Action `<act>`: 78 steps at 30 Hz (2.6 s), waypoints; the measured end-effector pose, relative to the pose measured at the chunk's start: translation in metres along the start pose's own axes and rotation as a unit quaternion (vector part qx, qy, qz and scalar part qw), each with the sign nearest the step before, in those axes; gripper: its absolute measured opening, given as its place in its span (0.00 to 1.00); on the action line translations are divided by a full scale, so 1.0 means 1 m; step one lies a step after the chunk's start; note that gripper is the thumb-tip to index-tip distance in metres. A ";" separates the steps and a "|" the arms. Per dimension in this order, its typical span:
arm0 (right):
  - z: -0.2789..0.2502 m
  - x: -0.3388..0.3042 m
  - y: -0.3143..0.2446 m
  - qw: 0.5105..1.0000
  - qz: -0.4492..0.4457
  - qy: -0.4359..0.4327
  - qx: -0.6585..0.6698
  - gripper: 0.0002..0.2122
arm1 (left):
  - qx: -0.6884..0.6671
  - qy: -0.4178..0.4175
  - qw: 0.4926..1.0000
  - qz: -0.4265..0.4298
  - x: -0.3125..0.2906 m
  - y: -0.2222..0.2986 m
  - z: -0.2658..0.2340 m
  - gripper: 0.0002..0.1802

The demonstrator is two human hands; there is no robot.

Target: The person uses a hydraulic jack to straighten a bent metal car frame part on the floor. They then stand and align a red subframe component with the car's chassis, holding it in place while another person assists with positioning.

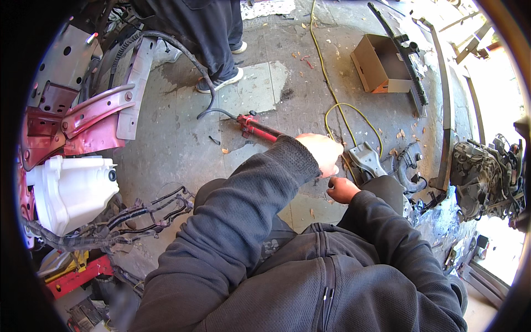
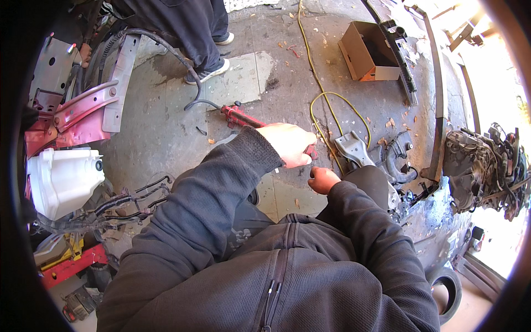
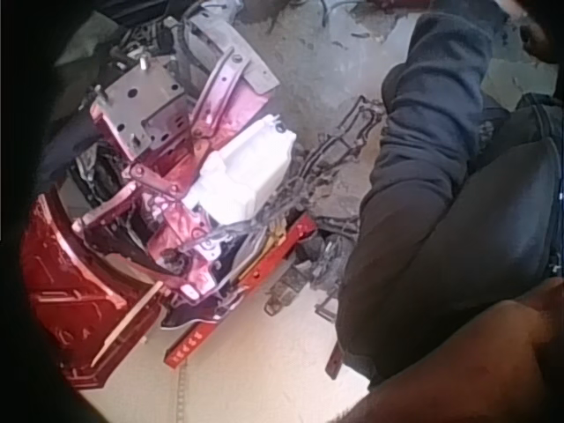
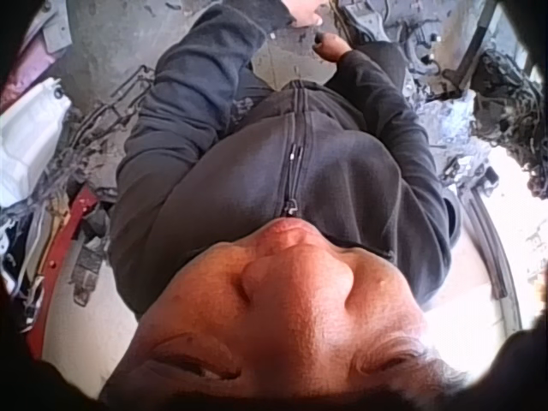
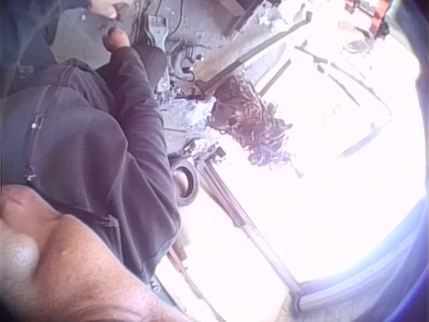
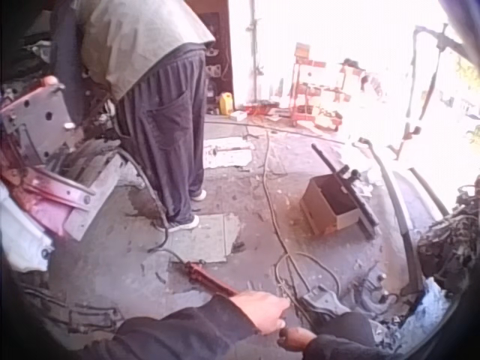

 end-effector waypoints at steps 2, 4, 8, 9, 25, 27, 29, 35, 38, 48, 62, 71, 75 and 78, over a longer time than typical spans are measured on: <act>0.000 0.000 0.000 1.000 0.000 0.000 0.000 0.17 | -0.003 0.000 1.000 -0.001 0.000 0.000 -0.001 0.20; 0.001 0.001 0.000 1.000 0.007 0.002 -0.003 0.17 | -0.003 -0.002 1.000 -0.002 0.000 0.001 -0.001 0.20; 0.000 0.001 -0.002 1.000 0.005 0.001 0.003 0.17 | -0.003 -0.002 1.000 -0.004 -0.002 0.001 -0.001 0.20; 0.000 0.001 -0.002 1.000 0.007 -0.002 0.003 0.17 | -0.002 -0.001 1.000 -0.004 -0.003 0.001 -0.001 0.20; 0.000 0.001 -0.004 1.000 0.009 -0.002 0.002 0.16 | -0.007 0.001 1.000 -0.002 -0.007 0.000 -0.004 0.21; 0.003 0.002 -0.002 1.000 0.005 -0.002 0.004 0.16 | -0.003 0.004 1.000 -0.002 -0.008 0.000 -0.003 0.21; 0.005 0.003 0.001 1.000 0.008 -0.003 0.005 0.17 | -0.007 0.010 1.000 0.003 -0.008 0.000 -0.003 0.21; -0.010 0.002 -0.019 0.981 0.009 -0.005 0.196 0.19 | -0.012 0.025 1.000 0.003 -0.005 -0.004 0.004 0.21; -0.031 -0.004 -0.047 0.694 0.058 -0.120 0.708 0.26 | -0.023 0.030 0.999 0.012 -0.002 -0.004 0.008 0.22; -0.102 -0.031 -0.100 0.775 0.021 -0.018 0.632 0.14 | -0.074 0.108 0.984 -0.117 0.045 -0.219 -0.013 0.32; -0.107 -0.047 -0.125 0.779 0.023 0.006 0.627 0.20 | 0.161 -0.081 0.933 -0.311 0.128 -0.450 0.115 0.26; -0.111 -0.041 -0.120 0.762 0.045 0.011 0.646 0.18 | 0.219 -0.156 0.914 -0.305 0.150 -0.468 0.139 0.25; -0.113 -0.038 -0.117 0.776 0.044 0.006 0.629 0.22 | 0.278 -0.177 0.900 -0.285 0.154 -0.440 0.129 0.29; -0.114 -0.037 -0.117 0.775 0.049 0.003 0.631 0.22 | 0.295 -0.160 0.899 -0.281 0.160 -0.426 0.119 0.21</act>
Point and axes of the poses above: each hand's wrist, its own x-axis towards the middle knuckle, its own z-axis out of the palm, y = z × x, the point moved 2 cm from there along x, towards the middle knuckle, and after that the axes turned 3 degrees about x, right-handed, at the moved point
